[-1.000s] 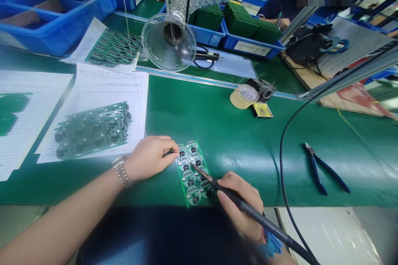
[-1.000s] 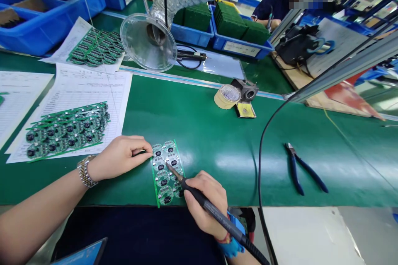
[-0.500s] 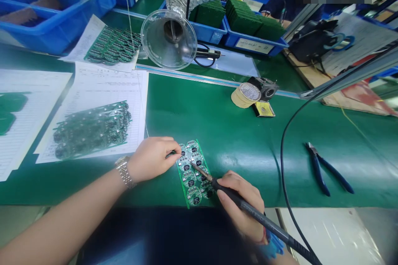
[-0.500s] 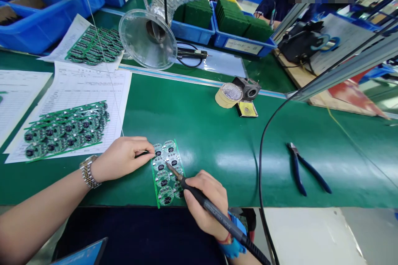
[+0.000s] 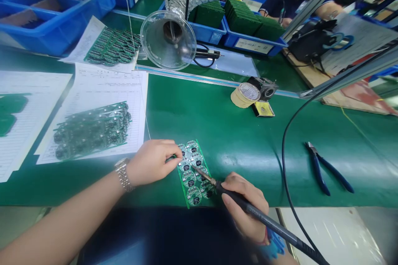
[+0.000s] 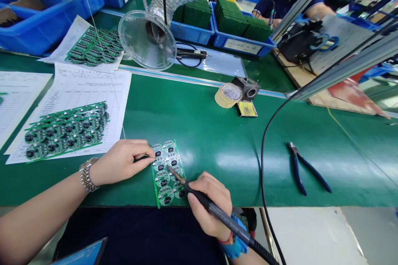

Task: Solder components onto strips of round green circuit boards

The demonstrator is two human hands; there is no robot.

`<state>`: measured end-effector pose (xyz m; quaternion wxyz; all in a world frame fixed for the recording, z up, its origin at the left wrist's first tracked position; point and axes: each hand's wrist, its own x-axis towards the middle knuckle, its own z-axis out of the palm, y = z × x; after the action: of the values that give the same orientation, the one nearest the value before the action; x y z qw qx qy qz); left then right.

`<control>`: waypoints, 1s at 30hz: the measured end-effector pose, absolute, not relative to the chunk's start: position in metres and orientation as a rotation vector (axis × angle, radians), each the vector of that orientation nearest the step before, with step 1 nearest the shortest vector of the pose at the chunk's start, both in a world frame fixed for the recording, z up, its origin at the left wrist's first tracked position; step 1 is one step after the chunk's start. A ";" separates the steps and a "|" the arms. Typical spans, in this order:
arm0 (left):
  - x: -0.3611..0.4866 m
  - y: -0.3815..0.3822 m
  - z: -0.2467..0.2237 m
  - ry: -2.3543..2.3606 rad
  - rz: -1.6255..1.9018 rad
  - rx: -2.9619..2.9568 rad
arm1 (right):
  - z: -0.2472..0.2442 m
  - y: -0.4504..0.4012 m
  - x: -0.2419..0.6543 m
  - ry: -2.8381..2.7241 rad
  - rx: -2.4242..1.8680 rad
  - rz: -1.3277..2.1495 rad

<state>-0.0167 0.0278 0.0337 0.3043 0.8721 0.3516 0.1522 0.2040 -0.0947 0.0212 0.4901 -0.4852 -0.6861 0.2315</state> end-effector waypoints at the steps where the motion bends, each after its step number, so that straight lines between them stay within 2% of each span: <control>1: -0.016 0.027 0.034 0.927 0.400 2.319 | 0.021 -0.094 0.204 -1.666 -1.173 0.575; 22: -0.008 0.024 0.030 0.912 0.391 2.384 | 0.018 -0.094 0.205 -1.679 -1.206 0.619; 30: -0.026 0.033 0.030 0.931 0.646 2.220 | 0.011 -0.100 0.211 -1.631 -1.124 0.611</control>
<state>-0.0256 0.0329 0.0301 0.3190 0.8441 0.3539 0.2458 0.2112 -0.1000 0.0114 0.5092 -0.4668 -0.6771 0.2537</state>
